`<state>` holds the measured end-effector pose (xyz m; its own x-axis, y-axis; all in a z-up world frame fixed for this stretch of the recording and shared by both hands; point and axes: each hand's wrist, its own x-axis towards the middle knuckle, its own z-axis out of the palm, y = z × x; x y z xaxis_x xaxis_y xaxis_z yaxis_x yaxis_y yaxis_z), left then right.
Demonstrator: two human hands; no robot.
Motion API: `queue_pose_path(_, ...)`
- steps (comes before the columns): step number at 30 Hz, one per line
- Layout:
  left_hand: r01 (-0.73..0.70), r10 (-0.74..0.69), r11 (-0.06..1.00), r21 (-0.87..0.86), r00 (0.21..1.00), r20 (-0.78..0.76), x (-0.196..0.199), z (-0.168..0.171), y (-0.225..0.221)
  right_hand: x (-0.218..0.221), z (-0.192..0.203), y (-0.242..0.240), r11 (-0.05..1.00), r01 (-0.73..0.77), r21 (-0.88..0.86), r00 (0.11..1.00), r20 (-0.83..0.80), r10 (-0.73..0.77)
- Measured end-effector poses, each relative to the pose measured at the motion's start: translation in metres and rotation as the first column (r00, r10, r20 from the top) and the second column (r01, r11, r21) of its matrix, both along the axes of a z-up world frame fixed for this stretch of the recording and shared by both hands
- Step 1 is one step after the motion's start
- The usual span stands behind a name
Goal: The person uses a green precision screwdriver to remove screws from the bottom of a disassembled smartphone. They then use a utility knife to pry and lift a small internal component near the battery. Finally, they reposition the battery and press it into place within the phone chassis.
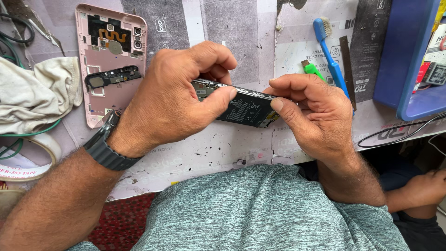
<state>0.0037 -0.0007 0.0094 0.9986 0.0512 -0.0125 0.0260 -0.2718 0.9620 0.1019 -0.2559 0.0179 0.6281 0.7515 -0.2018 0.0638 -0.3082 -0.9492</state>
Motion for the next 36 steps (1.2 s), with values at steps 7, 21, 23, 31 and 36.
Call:
queue_pose_path(7,0.057,-0.065,0.98,0.189,0.997,0.04,-0.001,0.012,-0.001,-0.001,0.006,0.004,0.999,-0.048,0.014,0.999,0.019,0.048)
queue_pose_path(21,0.322,-0.326,0.945,-0.053,0.92,-0.215,0.002,0.024,-0.003,0.012,0.023,0.012,0.988,-0.15,0.027,0.957,-0.248,0.152)
queue_pose_path(23,0.295,-0.309,0.951,-0.093,0.919,-0.245,0.002,0.022,-0.003,0.012,0.025,0.012,0.991,-0.115,0.075,0.954,-0.268,0.131)
queue_pose_path(31,0.261,-0.269,0.963,-0.073,0.952,-0.147,0.001,0.013,-0.003,0.01,0.019,0.001,0.999,-0.001,0.034,0.974,-0.228,0.009)
queue_pose_path(36,0.25,-0.254,0.967,-0.042,0.956,-0.147,0.001,0.009,-0.005,0.008,0.006,-0.002,0.999,0.043,0.012,0.979,-0.2,-0.04)
